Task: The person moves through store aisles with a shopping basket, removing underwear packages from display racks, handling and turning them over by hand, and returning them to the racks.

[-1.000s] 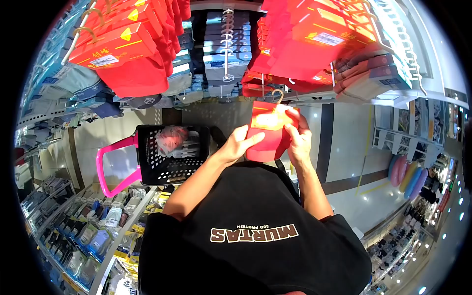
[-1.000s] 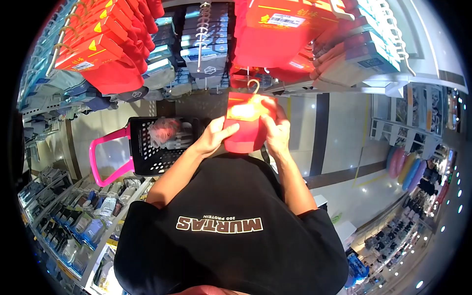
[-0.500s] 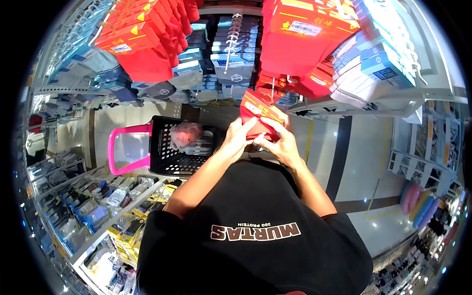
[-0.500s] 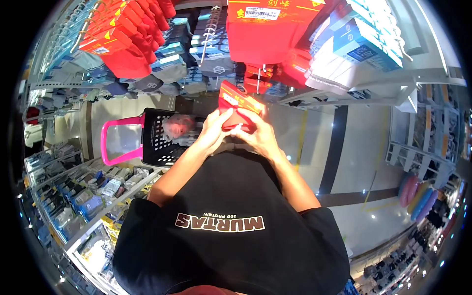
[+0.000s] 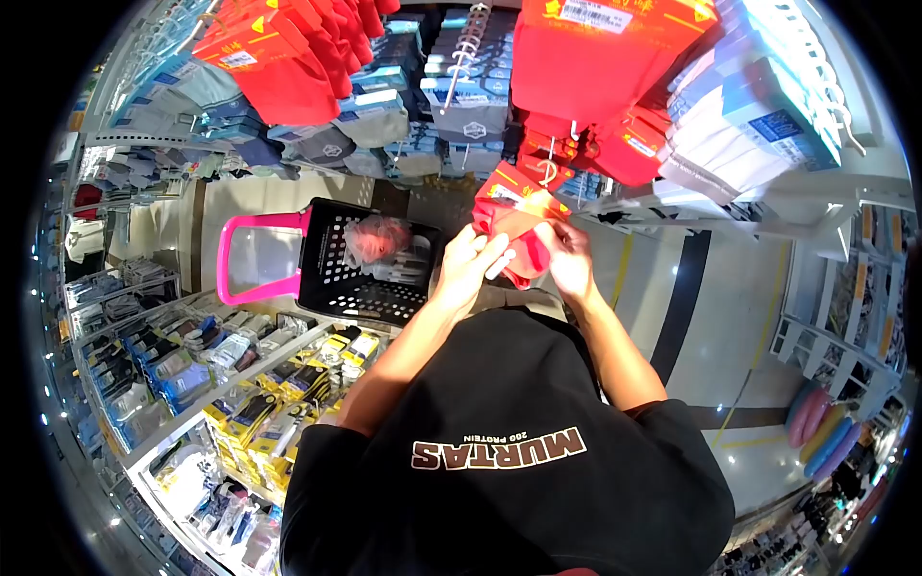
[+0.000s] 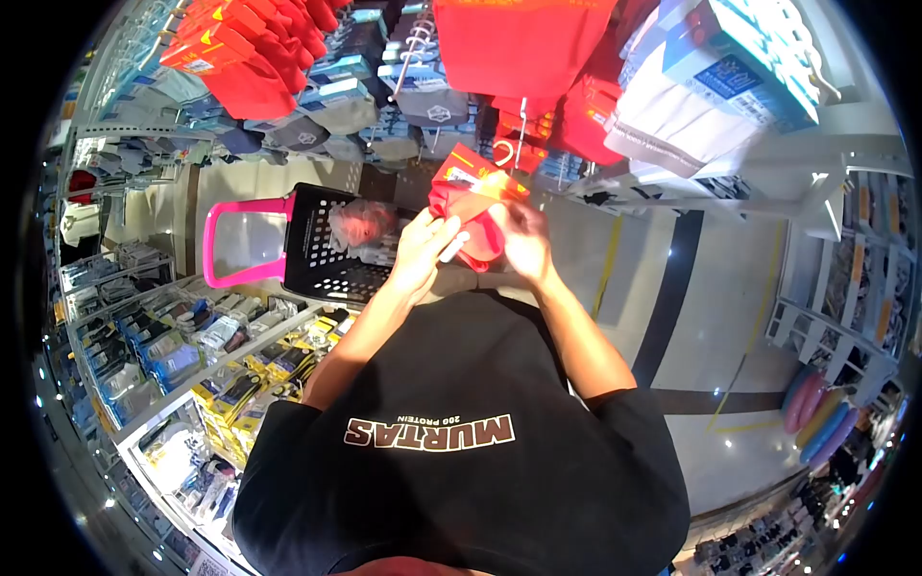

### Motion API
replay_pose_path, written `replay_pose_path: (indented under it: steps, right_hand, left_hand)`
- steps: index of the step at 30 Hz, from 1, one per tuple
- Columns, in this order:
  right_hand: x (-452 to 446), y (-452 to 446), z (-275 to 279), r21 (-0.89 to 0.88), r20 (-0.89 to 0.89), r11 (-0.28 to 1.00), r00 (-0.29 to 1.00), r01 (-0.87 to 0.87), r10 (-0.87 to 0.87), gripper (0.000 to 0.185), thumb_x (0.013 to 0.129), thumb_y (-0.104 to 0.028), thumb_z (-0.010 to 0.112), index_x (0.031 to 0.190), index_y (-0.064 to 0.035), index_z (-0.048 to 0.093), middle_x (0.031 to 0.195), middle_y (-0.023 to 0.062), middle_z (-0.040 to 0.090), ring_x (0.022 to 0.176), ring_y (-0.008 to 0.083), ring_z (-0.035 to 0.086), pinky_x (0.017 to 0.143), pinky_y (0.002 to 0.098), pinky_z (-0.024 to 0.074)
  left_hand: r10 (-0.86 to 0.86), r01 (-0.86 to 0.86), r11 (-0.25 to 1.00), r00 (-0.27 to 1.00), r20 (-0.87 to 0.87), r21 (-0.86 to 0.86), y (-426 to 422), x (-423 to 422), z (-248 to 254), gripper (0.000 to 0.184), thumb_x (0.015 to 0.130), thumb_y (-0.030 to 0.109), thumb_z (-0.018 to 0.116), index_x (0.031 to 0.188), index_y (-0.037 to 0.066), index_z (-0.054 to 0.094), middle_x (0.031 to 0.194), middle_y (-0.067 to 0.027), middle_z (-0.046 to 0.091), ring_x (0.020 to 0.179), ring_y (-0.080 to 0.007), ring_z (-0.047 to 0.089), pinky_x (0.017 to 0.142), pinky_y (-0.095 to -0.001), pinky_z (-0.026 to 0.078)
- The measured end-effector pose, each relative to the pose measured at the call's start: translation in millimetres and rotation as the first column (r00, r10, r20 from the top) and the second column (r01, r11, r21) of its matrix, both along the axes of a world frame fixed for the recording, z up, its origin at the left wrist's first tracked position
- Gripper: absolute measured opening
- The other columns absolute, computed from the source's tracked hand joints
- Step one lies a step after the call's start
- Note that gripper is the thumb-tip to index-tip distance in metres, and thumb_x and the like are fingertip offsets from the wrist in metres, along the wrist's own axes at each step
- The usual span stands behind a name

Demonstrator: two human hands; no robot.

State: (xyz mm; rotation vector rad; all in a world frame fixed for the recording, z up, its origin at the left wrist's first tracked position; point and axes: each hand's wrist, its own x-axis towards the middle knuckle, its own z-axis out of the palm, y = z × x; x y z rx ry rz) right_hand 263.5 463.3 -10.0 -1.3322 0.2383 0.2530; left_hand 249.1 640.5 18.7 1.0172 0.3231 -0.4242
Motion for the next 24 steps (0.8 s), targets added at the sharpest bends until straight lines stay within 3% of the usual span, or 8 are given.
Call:
replay_pose_path:
  steps: [6,9,11,14,17,21,23,24]
  right_hand:
    - [-6.9,-4.7,-11.2,0.052,-0.001,0.998,0.999,0.033,-0.033,0.022,0.095,-0.014,0.062,0.108,0.0022,0.067,0.094,-0.0001,0.067,0.085,0.0081,0.058,0.08,0.0249,0.0479]
    - [-7.7,-13.9,24.1,-0.139,-0.083,0.969,0.977,-0.206,0.196,0.031,0.091,-0.018,0.068,0.115,0.0015,0.064,0.104,0.0058,0.065,0.097,0.0134,0.06,0.09,0.0284,0.0473]
    - [-14.0,-14.3,2.8,-0.174,0.052,0.957,0.969,-0.231,0.243,0.051,0.078,-0.021,0.082,0.12,0.0012,0.062,0.127,0.0148,0.051,0.115,0.0238,0.055,0.097,0.035,0.0457]
    - [-12.4,-13.1,25.2,-0.472,0.259,0.859,0.9,-0.199,0.351,0.068,0.068,-0.018,0.089,0.125,0.0001,0.058,0.132,0.0144,0.046,0.122,0.0256,0.05,0.102,0.0356,0.0431]
    - [-8.5,-10.7,44.2,-0.249,0.141,0.918,0.927,-0.307,0.348,0.071,0.069,-0.017,0.088,0.129,0.0002,0.055,0.134,0.0139,0.043,0.127,0.0257,0.044,0.105,0.0372,0.0403]
    - [-7.5,-4.6,43.5,-0.375,0.372,0.906,0.863,-0.198,0.343,0.068,0.07,-0.016,0.087,0.127,0.0025,0.055,0.134,0.0133,0.045,0.122,0.0239,0.048,0.103,0.0349,0.0414]
    - [-13.0,-0.1,31.0,-0.35,0.295,0.928,0.925,-0.129,0.24,0.06,0.071,-0.02,0.086,0.119,0.0048,0.06,0.133,0.014,0.048,0.114,0.0224,0.054,0.098,0.0321,0.044]
    - [-13.5,-0.9,29.4,-0.279,0.216,0.949,0.953,-0.148,0.213,0.05,0.081,-0.018,0.079,0.121,0.0055,0.06,0.128,0.0122,0.054,0.11,0.0188,0.056,0.096,0.0291,0.0444]
  left_hand:
    - [0.07,-0.072,0.997,0.992,-0.109,-0.016,-4.4,-4.4,-12.1,0.03,0.092,0.019,0.068,0.116,0.005,0.057,0.108,-0.0053,0.065,0.093,-0.0123,0.063,0.072,-0.0257,0.054]
    - [0.027,-0.03,0.999,0.992,-0.123,-0.018,-10.1,-5.0,-1.9,0.029,0.094,0.021,0.065,0.117,0.006,0.055,0.108,-0.006,0.065,0.091,-0.0145,0.065,0.067,-0.0293,0.056]
    - [0.01,-0.016,0.999,0.994,-0.113,-0.051,-12.8,-6.3,-5.9,0.03,0.096,0.021,0.063,0.12,0.007,0.053,0.107,-0.0085,0.066,0.083,-0.0196,0.068,0.065,-0.0311,0.056]
    - [0.069,-0.079,0.995,0.984,-0.163,-0.057,-16.4,-3.0,0.9,0.03,0.096,0.019,0.062,0.12,0.006,0.052,0.103,-0.0083,0.067,0.079,-0.0203,0.069,0.064,-0.0311,0.056]
    - [0.076,-0.082,0.996,0.984,-0.162,-0.032,-9.1,-0.3,-3.5,0.025,0.096,0.018,0.062,0.115,0.005,0.053,0.099,-0.0087,0.066,0.076,-0.0203,0.069,0.063,-0.0302,0.056]
    - [0.052,-0.05,0.998,0.994,-0.092,0.028,-6.0,0.1,-13.0,0.015,0.096,0.017,0.062,0.1,0.005,0.056,0.088,-0.0082,0.065,0.072,-0.0192,0.069,0.061,-0.028,0.055]
    - [0.027,-0.023,0.997,0.998,-0.055,0.073,-7.0,2.1,-12.0,0.015,0.096,0.018,0.063,0.098,0.004,0.057,0.086,-0.0084,0.065,0.071,-0.0187,0.068,0.06,-0.0276,0.055]
    - [-0.001,0.002,1.0,1.0,-0.029,0.022,-10.0,2.4,-7.8,0.018,0.096,0.019,0.063,0.097,0.002,0.058,0.085,-0.0092,0.066,0.07,-0.0177,0.068,0.06,-0.0271,0.055]
